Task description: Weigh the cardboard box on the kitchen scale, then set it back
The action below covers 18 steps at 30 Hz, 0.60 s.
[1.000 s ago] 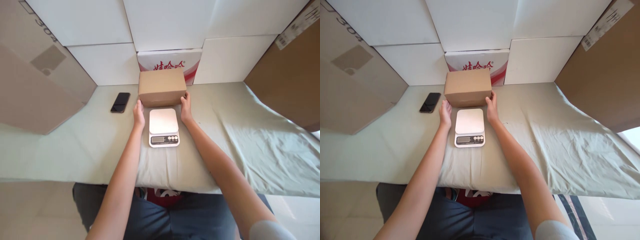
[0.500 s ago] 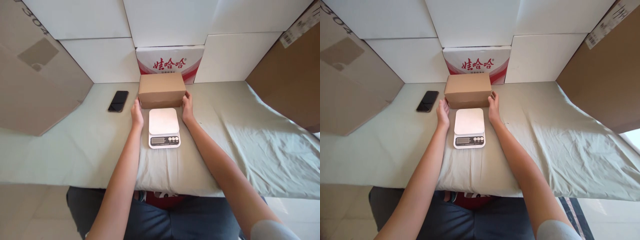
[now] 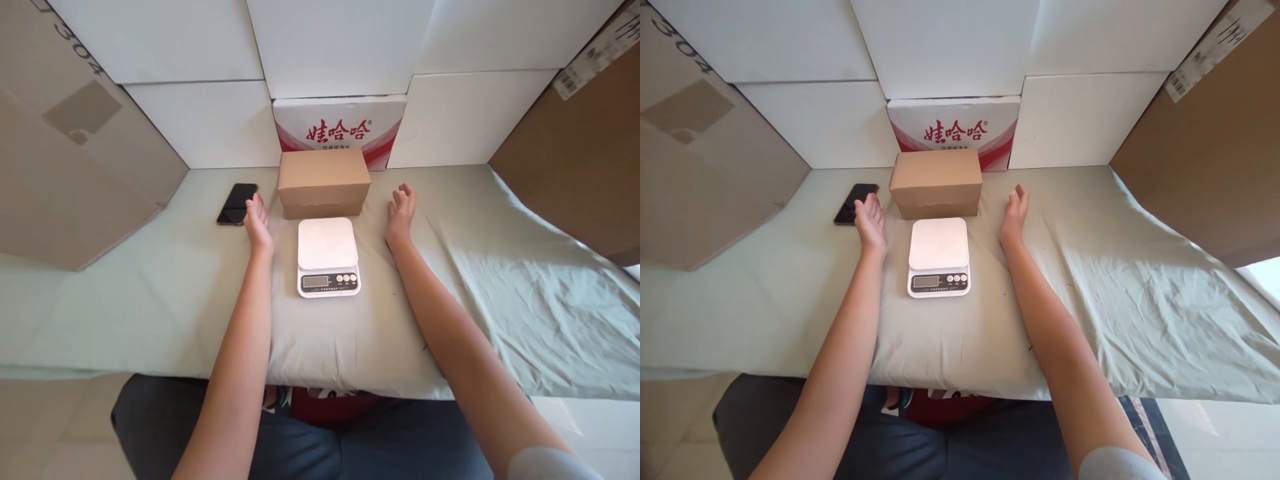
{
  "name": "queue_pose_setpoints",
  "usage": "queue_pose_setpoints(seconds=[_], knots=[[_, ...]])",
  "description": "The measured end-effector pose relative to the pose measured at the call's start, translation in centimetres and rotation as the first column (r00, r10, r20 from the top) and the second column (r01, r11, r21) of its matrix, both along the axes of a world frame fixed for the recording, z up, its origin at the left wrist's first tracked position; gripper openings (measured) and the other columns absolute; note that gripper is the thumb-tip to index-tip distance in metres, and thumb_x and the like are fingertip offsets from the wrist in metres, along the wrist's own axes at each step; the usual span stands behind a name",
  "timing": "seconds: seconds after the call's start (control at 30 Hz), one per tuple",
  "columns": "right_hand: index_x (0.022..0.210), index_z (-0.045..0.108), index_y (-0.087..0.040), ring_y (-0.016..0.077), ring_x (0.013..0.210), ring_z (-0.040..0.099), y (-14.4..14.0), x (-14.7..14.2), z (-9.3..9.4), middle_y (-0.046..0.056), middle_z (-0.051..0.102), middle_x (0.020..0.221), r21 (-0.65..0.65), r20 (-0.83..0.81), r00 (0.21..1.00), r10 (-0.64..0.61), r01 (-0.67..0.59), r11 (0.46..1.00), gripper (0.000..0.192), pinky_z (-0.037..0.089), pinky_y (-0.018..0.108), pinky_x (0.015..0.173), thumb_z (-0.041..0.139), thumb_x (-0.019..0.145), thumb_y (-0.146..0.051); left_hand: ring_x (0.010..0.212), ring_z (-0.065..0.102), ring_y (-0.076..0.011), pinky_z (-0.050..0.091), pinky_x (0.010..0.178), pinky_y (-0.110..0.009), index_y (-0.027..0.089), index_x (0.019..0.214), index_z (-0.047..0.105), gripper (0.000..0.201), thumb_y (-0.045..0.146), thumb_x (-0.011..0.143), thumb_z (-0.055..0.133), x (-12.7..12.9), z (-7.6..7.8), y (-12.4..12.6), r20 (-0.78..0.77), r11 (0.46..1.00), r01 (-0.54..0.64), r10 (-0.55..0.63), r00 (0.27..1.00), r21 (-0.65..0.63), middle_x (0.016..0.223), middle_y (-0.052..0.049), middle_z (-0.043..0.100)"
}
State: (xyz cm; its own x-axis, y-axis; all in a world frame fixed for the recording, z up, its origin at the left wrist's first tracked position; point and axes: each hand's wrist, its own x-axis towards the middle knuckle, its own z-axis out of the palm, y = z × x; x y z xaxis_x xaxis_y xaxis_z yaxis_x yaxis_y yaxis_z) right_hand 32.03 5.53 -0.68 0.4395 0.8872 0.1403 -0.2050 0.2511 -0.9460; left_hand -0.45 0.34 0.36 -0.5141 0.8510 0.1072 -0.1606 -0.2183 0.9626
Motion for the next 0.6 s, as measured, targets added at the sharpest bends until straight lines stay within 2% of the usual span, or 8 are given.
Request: queue_pose_setpoints(seconds=[0.1,0.27,0.43,0.6], knots=[[0.132,0.053,-0.031,0.0236,0.159,0.047,-0.6,-0.6,0.5,0.006,0.048,0.165,0.009,0.018,0.999,0.03,-0.03,0.999,0.06,0.031,0.053,0.138,0.058,0.082,-0.064,0.166,0.036,-0.0247,0.029,0.136,-0.041,0.012,0.161,0.052,0.074,0.06,0.11,0.026,0.9,0.3,0.1,0.016,1.0,0.0,0.0,1.0,-0.007,0.177,-0.018,0.038],[0.128,0.055,-0.029,0.0267,0.156,0.05,-1.2,-1.3,1.5,0.009,0.051,0.163,0.002,0.021,0.996,0.09,-0.091,0.996,0.065,0.035,0.054,0.135,0.062,0.078,-0.069,0.165,0.038,-0.026,0.031,0.134,-0.039,0.009,0.161,0.052,0.084,0.07,0.106,0.034,1.8,0.4,-0.1,-0.003,0.999,0.033,-0.033,0.999,-0.003,0.175,-0.022,0.04],[0.13,0.055,-0.03,0.0273,0.153,0.054,-1.5,-2.3,1.6,0.009,0.053,0.163,0.012,0.049,0.98,0.192,-0.193,0.981,0.068,0.038,0.053,0.134,0.064,0.079,-0.074,0.164,0.039,-0.0236,0.032,0.134,-0.038,0.01,0.161,0.052,0.076,0.061,0.11,0.028,2.5,0.1,-0.4,-0.034,0.999,0.041,-0.041,0.999,0.013,0.175,-0.019,0.042],[0.134,0.056,-0.032,0.0286,0.156,0.053,-1.7,-2.6,1.1,0.008,0.052,0.166,0.0,0.088,0.973,0.215,-0.216,0.976,0.069,0.039,0.053,0.134,0.065,0.081,-0.075,0.163,0.042,-0.0232,0.032,0.134,-0.038,0.014,0.159,0.056,0.076,0.065,0.108,0.03,2.9,-0.2,-0.3,-0.044,0.998,0.056,-0.054,0.998,0.037,0.173,-0.016,0.047]])
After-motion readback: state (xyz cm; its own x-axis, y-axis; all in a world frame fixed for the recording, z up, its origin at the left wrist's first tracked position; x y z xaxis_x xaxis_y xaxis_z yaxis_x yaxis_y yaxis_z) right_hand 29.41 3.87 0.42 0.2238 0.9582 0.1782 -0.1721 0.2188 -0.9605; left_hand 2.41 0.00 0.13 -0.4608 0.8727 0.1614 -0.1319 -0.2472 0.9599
